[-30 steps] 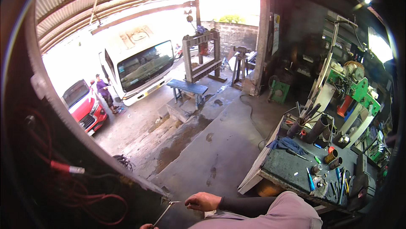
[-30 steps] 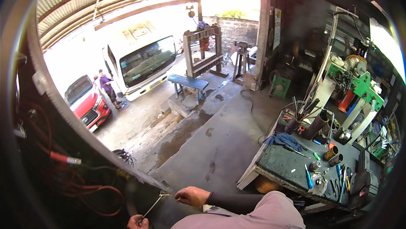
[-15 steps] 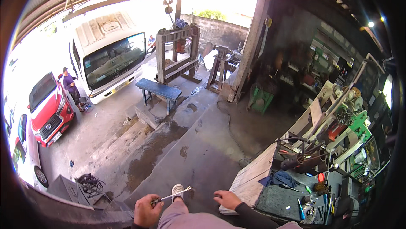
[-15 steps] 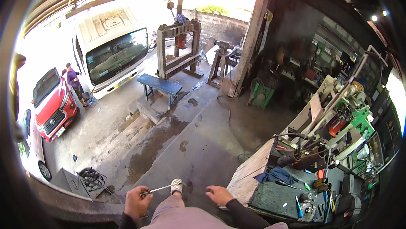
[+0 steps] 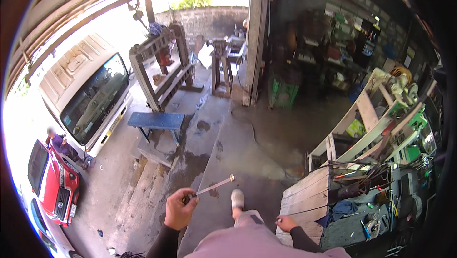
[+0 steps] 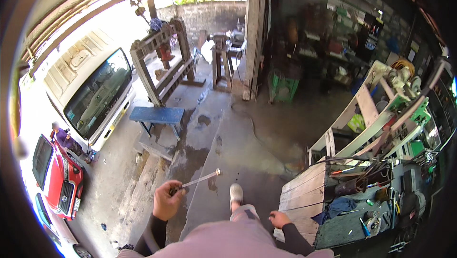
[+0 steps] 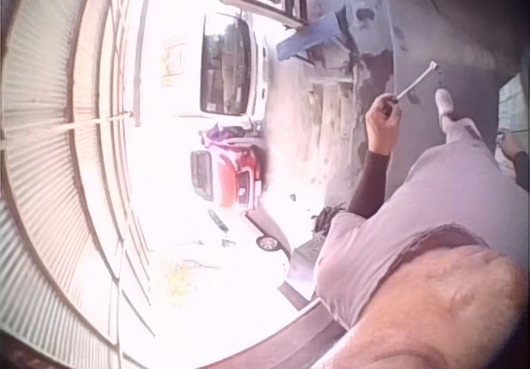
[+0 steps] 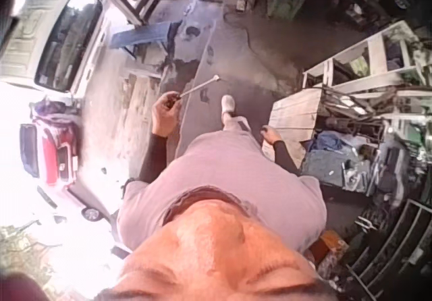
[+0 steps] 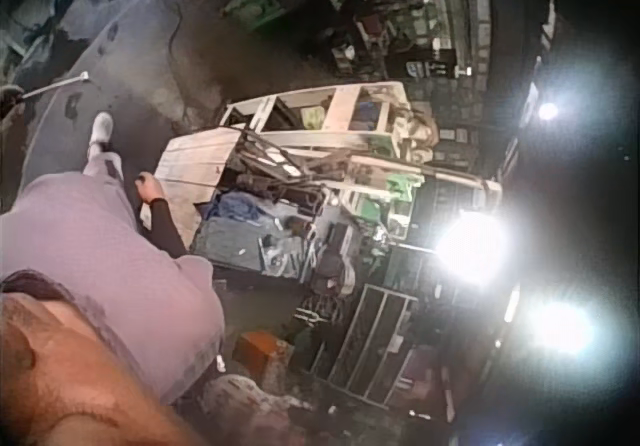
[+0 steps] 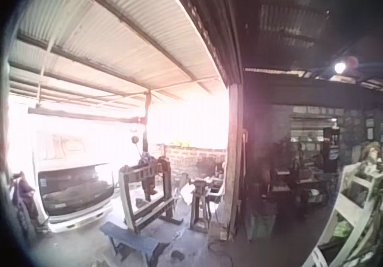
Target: The person sits at a low workbench and uses a file to shape a small metal tool. They then walk to a bench grinder and sharpen the tool against the rotating wheel, repeating the process several times.
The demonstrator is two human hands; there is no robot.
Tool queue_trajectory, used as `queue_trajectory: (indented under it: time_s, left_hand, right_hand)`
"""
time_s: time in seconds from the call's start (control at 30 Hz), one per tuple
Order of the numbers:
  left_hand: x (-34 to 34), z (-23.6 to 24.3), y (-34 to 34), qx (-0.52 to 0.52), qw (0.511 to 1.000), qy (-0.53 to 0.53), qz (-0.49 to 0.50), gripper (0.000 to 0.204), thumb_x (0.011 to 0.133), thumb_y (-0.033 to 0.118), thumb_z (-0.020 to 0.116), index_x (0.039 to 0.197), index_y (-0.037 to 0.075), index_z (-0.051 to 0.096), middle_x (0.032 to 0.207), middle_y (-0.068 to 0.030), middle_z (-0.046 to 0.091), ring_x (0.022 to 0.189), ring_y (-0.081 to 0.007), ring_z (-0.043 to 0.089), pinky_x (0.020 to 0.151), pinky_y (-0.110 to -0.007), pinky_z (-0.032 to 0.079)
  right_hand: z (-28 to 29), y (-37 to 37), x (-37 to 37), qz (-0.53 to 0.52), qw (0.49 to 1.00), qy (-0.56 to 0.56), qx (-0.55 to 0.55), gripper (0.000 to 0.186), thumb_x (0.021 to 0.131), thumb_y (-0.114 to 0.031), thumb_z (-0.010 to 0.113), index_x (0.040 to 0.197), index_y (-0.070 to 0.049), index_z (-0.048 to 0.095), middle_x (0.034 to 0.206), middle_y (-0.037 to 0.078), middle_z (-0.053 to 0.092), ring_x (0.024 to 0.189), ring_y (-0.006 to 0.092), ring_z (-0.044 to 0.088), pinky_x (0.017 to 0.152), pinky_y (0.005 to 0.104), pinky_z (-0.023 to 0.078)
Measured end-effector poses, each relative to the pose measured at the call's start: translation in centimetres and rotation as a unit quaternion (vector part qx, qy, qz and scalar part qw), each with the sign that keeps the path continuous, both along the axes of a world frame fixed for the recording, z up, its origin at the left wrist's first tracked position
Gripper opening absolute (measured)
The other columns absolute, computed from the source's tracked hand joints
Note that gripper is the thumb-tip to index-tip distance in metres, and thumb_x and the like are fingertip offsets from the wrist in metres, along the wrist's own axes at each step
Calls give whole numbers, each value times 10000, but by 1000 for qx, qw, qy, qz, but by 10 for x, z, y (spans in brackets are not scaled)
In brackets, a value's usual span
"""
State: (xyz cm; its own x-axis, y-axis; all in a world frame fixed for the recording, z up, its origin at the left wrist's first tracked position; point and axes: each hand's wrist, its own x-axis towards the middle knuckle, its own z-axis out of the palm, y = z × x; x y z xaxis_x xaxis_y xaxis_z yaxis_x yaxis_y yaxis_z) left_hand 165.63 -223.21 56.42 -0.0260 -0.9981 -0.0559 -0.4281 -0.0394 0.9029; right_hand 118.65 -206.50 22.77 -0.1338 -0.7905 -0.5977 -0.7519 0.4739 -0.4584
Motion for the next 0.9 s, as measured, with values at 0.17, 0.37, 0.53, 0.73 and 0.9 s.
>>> queue_trajectory:
  time_s: [0.17,0.37,0.53,0.73,0.9]
  left_hand:
    - [-14,-42,-125,-50,992,105,54,207,963,33,817,1153,-3,744,934,30,711,791,-43,577,723,-233,501]
    - [-32,-42,-246,-12,991,90,94,206,970,50,817,1154,-5,743,929,31,710,810,-55,597,725,-238,502]
    - [-15,-69,-333,22,985,120,118,209,974,72,827,1146,-15,744,923,7,735,800,-60,612,734,-241,529]
    - [-7,-97,-471,30,992,67,100,238,949,100,851,1127,-13,743,857,34,694,763,-58,596,686,-251,510]
    - [0,-92,-610,61,992,80,74,258,955,127,846,1138,-31,756,861,-32,747,759,-81,644,706,-278,551]
  right_hand:
    - [16,-146,-3,46,999,12,-10,452,969,-353,763,1338,-92,756,1322,191,766,1253,378,715,1086,471,562]
    - [59,-371,-24,91,992,22,-89,446,983,-341,747,1343,-79,743,1242,203,789,1193,391,737,1056,491,574]
    - [101,-548,18,102,986,-16,-128,429,1000,-341,728,1337,-75,738,1207,200,799,1178,398,740,1044,484,576]
    - [2,-647,24,130,991,8,-39,509,997,-416,718,1387,-90,736,1307,165,780,1215,346,738,1066,471,571]
    - [-106,-649,-55,237,949,102,184,404,1018,-458,707,1258,-158,833,1098,133,833,1104,260,773,952,415,604]
